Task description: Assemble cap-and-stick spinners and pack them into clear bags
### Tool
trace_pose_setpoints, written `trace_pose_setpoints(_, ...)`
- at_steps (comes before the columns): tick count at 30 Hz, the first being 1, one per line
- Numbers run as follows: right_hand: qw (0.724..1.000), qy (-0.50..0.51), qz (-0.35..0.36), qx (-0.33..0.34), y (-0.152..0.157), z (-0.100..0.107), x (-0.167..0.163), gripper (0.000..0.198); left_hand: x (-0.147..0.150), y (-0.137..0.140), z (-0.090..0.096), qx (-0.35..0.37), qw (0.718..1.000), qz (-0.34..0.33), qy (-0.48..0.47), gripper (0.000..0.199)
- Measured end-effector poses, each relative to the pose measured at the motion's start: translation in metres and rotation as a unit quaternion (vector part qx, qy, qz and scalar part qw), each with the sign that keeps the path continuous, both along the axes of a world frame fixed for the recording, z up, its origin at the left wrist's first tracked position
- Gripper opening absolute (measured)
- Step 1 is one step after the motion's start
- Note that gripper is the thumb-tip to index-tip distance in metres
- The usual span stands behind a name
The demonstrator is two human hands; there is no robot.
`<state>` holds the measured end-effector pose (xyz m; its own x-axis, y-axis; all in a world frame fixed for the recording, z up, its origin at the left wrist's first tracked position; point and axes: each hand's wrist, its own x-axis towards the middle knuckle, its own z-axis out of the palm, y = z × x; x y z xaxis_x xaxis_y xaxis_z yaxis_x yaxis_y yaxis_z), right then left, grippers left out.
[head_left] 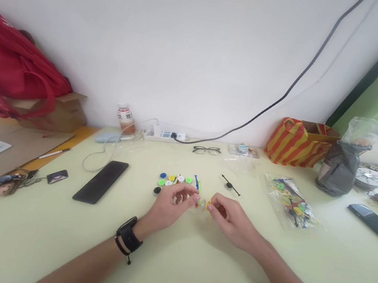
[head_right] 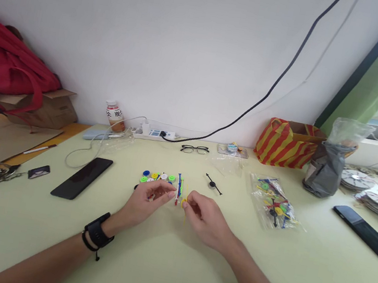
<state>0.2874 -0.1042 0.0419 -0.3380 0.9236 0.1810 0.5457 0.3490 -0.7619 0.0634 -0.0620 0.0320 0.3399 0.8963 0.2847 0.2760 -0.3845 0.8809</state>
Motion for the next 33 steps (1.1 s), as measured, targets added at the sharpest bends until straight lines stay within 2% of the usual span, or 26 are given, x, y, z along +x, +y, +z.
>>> trace_pose_setpoints(2,0.992,-0.112,-0.048,0.013,0.003,-0.001,0.005,0.024,-0.003,0.004,-0.001,0.046,0.996,0.049,0.062,0.020)
trace_pose_setpoints(5,0.958,-0.274,-0.081,0.023,0.005,-0.006,0.008,0.025,-0.006,0.007,-0.005,0.092,0.983,0.077,0.136,0.016)
trace_pose_setpoints(7,0.940,-0.332,-0.075,0.029,0.004,-0.010,0.008,0.020,-0.006,0.006,-0.007,0.113,0.976,0.068,0.173,0.016)
trace_pose_setpoints(11,0.921,-0.380,-0.066,0.054,0.001,-0.016,0.004,0.015,-0.005,0.002,-0.010,0.134,0.957,0.064,0.251,0.020)
trace_pose_setpoints(14,0.913,-0.398,-0.075,0.049,0.001,-0.017,0.002,0.019,-0.006,0.001,-0.008,0.140,0.938,0.113,0.296,0.018)
trace_pose_setpoints(17,0.904,-0.411,-0.114,0.027,0.008,-0.018,0.002,0.018,-0.008,0.004,-0.004,0.156,0.926,0.145,0.311,0.021)
trace_pose_setpoints(22,0.889,-0.420,-0.183,0.014,0.031,-0.021,0.007,0.017,-0.012,0.007,-0.006,0.186,0.920,0.124,0.322,0.025)
trace_pose_setpoints(28,0.884,-0.407,-0.229,0.025,0.041,-0.023,0.019,0.019,-0.010,0.004,-0.006,0.165,0.920,0.106,0.339,0.020)
trace_pose_setpoints(30,0.891,-0.379,-0.247,0.045,0.040,-0.024,0.023,0.019,-0.008,0.002,-0.005,0.164,0.924,0.102,0.329,0.016)
trace_pose_setpoints(32,0.915,-0.311,-0.237,0.095,0.036,-0.025,0.025,0.017,-0.007,0.001,-0.005,0.171,0.926,0.098,0.322,0.013)
trace_pose_setpoints(33,0.932,-0.266,-0.210,0.127,0.033,-0.025,0.024,0.015,-0.006,0.001,-0.005,0.176,0.925,0.099,0.322,0.013)
